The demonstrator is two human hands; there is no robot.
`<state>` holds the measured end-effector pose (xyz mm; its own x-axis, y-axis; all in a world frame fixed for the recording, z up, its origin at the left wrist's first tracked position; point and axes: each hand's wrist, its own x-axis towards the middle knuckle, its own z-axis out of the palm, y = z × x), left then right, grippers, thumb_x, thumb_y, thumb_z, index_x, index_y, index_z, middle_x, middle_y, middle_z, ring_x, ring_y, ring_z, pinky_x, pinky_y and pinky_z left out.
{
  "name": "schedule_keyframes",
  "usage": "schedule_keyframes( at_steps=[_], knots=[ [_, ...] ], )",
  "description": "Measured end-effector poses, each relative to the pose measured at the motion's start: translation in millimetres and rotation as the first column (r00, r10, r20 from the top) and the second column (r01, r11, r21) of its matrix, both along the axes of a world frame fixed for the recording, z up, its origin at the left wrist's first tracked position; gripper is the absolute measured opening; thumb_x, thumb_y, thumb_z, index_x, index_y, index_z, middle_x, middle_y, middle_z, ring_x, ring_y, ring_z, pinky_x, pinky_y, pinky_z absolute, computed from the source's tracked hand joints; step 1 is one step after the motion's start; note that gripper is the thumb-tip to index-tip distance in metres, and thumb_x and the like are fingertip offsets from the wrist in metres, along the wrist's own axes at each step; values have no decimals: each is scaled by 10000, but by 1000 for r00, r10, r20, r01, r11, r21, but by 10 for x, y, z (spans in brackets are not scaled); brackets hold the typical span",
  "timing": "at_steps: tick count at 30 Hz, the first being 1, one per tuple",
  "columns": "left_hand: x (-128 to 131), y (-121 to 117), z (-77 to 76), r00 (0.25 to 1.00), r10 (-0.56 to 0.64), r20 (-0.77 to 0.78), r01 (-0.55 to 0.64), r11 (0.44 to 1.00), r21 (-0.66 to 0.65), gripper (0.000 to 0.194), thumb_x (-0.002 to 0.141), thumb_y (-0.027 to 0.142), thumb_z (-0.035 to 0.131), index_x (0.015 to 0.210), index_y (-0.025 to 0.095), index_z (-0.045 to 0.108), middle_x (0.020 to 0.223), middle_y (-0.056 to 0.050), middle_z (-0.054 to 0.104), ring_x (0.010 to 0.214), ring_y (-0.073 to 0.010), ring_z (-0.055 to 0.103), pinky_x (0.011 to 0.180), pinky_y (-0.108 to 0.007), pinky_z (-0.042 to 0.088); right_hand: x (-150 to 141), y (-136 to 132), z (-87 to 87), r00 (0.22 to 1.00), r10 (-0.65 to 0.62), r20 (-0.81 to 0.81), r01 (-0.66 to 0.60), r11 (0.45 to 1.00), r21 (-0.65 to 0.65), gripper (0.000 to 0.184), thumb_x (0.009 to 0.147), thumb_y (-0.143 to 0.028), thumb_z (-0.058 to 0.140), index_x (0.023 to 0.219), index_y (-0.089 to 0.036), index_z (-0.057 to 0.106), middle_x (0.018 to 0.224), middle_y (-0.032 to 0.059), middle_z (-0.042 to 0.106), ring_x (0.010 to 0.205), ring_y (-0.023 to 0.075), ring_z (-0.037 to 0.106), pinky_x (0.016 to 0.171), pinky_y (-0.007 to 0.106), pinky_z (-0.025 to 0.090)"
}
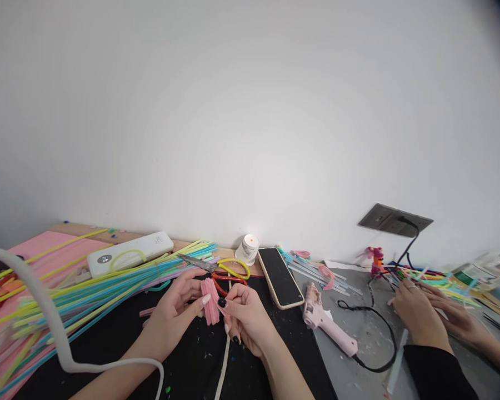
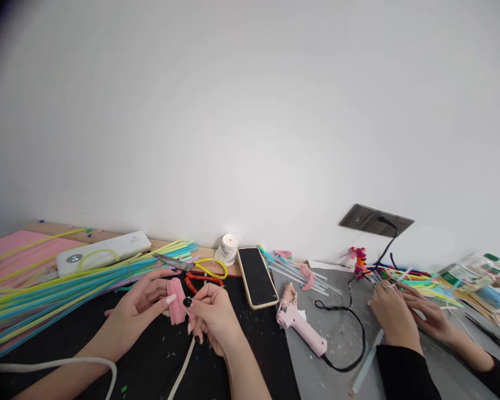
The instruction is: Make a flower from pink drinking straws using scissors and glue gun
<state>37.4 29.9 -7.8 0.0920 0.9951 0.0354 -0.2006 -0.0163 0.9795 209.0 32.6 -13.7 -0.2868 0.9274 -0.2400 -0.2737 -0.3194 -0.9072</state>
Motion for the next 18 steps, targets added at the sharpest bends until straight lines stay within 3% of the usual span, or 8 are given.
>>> schedule_keyframes(
  at_steps=[18],
  knots=[
    [21, -4, 61, 1000, 19, 25, -18, 999, -42, 439, 663, 264, 745, 1056, 212, 555, 805, -23, 714, 830, -226, 683, 773, -322, 534, -4, -11, -20, 996, 65, 58, -65, 998, -3, 446, 633, -449, 786, 720, -202, 425, 402, -29, 617, 214, 62, 411, 237, 124, 195]
  ],
)
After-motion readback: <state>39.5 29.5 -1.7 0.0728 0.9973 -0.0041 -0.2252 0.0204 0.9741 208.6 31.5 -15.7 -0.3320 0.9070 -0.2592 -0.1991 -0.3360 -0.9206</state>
